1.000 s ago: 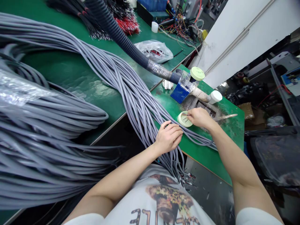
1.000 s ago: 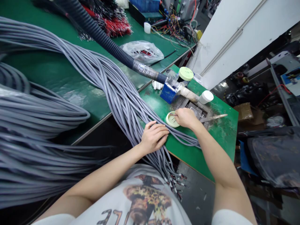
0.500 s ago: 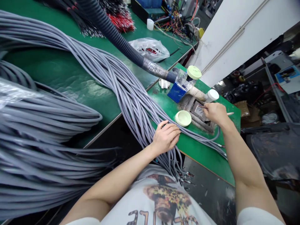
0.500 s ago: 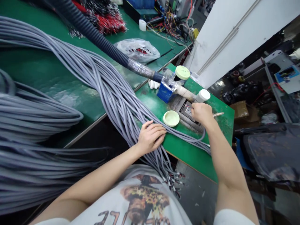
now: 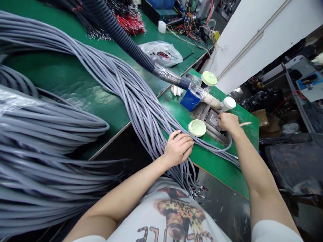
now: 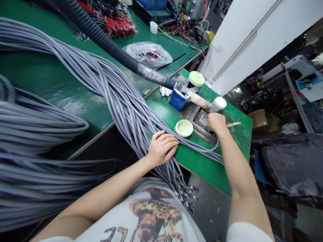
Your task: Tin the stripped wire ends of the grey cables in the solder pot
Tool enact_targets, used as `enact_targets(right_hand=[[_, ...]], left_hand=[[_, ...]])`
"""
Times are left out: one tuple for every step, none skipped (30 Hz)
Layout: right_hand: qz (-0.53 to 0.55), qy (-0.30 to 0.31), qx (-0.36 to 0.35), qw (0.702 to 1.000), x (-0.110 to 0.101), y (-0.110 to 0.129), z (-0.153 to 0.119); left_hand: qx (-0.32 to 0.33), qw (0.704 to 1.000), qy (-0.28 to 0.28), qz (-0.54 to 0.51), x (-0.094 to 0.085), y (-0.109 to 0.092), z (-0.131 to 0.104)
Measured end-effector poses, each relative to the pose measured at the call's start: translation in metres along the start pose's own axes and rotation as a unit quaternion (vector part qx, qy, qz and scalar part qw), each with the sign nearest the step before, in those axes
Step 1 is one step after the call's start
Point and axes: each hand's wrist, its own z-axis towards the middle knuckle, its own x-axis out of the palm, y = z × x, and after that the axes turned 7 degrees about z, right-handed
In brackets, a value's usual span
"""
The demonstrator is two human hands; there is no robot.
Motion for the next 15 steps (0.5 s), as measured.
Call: enact_targets(right_hand=[[-0.001, 0.001, -0.002, 1.000, 0.0004, 0.0005, 0.0006], [-0.003, 0.001, -0.003, 1.000, 0.0007, 0.0009, 0.0012], [-0.005, 0.002, -0.004, 1.000, 0.0009, 0.0013, 0.0016], [-0.006, 0.002, -0.004, 1.000, 0.0009, 0.0017, 0.0019], [-0.008, 0.002, -0.005, 1.000, 0.0010, 0.0021, 0.0021], [-0.010, 0.002, -0.005, 1.000, 0.0010, 0.0024, 0.0022], [-0.011, 0.002, -0.005, 1.000, 0.0010, 0.0028, 0.0024], [-0.012, 0.002, -0.004, 1.000, 0.0010, 0.0032, 0.0025], [-0.012, 0.002, -0.004, 1.000, 0.0011, 0.0036, 0.0026], [-0.012, 0.002, -0.003, 1.000, 0.0013, 0.0040, 0.0028], [-0.012, 0.002, -0.002, 1.000, 0.0015, 0.0043, 0.0030], [-0.011, 0.001, -0.002, 1.000, 0.0016, 0.0045, 0.0031], [-0.010, 0.000, -0.002, 1.000, 0.0016, 0.0044, 0.0032], [-0.010, -0.002, -0.001, 1.000, 0.0013, 0.0038, 0.0032], [-0.010, -0.004, -0.001, 1.000, 0.0006, 0.0028, 0.0028]], left_hand=[[0.000, 1.000, -0.001, 0.000, 0.0001, 0.0000, -0.0001], [-0.001, 1.000, -0.001, 0.000, 0.0001, 0.0000, -0.0002], [-0.001, 1.000, 0.000, -0.001, 0.0002, 0.0000, -0.0004], [-0.002, 1.000, 0.000, -0.001, 0.0003, 0.0000, -0.0006], [-0.003, 1.000, 0.001, -0.001, 0.0003, 0.0000, -0.0008], [-0.004, 1.000, 0.002, -0.001, 0.0004, 0.0000, -0.0009], [-0.004, 1.000, 0.002, -0.001, 0.0004, 0.0001, -0.0010], [-0.004, 1.000, 0.003, -0.002, 0.0005, 0.0001, -0.0011], [-0.005, 1.000, 0.003, -0.002, 0.0005, 0.0001, -0.0011], [-0.004, 1.000, 0.002, -0.002, 0.0006, 0.0002, -0.0012], [-0.004, 1.000, 0.003, -0.002, 0.0006, 0.0002, -0.0012], [-0.004, 1.000, 0.003, -0.002, 0.0007, 0.0003, -0.0012], [-0.005, 1.000, 0.003, -0.001, 0.0007, 0.0003, -0.0012], [-0.004, 1.000, 0.004, 0.000, 0.0007, 0.0003, -0.0012], [-0.005, 1.000, 0.004, 0.001, 0.0007, 0.0003, -0.0012]])
